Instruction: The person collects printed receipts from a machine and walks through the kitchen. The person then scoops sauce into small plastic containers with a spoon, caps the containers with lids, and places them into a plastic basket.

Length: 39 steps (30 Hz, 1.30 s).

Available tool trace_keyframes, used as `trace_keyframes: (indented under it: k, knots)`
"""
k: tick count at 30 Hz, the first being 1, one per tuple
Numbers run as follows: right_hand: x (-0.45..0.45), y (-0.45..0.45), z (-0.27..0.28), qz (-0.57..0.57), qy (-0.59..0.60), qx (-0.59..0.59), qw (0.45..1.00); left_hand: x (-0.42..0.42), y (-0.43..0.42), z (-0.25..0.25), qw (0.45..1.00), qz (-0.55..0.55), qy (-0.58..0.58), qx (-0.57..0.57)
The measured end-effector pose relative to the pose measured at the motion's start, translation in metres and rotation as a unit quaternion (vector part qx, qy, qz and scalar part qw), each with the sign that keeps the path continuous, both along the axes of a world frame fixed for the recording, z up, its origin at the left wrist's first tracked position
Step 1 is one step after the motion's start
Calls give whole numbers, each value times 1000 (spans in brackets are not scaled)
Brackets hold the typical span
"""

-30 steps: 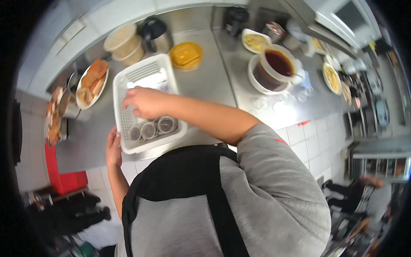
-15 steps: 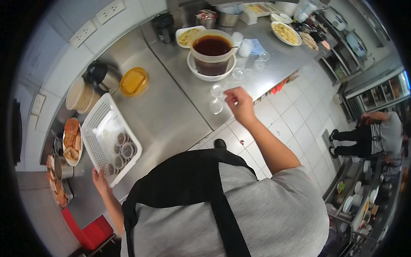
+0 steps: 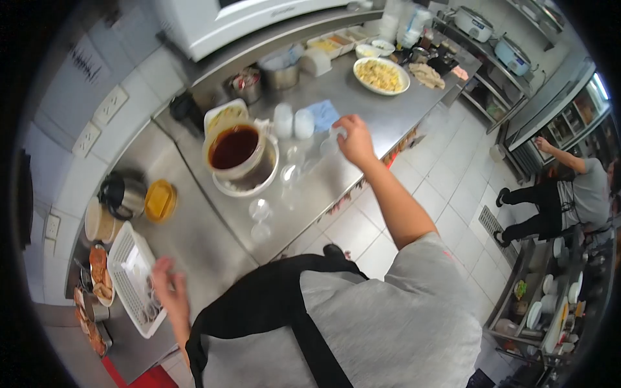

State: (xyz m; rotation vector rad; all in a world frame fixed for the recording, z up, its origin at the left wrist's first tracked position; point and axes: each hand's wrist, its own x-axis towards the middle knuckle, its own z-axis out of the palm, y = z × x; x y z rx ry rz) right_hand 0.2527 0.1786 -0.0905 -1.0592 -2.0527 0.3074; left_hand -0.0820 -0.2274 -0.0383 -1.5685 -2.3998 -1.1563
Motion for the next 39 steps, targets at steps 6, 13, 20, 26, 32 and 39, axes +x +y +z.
trace_keyframes:
  k: [6, 13, 20, 26, 32, 39]
  knots:
    - [20, 41, -32, -18, 23, 11, 1000, 119, 131, -49, 986, -108, 32, -121]
    - [103, -25, -64, -37, 101, -2, 994, 155, 141, -27, 989, -79, 119, -36]
    - [174, -105, -116, -40, -6, -102, 994, 198, 204, 1, 951, -280, 131, 26]
    - [236, -77, -162, 75, -139, -285, 946, 284, 272, 1, 929, -356, 71, -73]
    - [364, 2, -174, 74, -127, -323, 935, 358, 356, -31, 909, -319, 138, -229]
    - [558, 68, -205, 11, -225, -416, 881, 339, 501, -61, 977, -29, 115, -176]
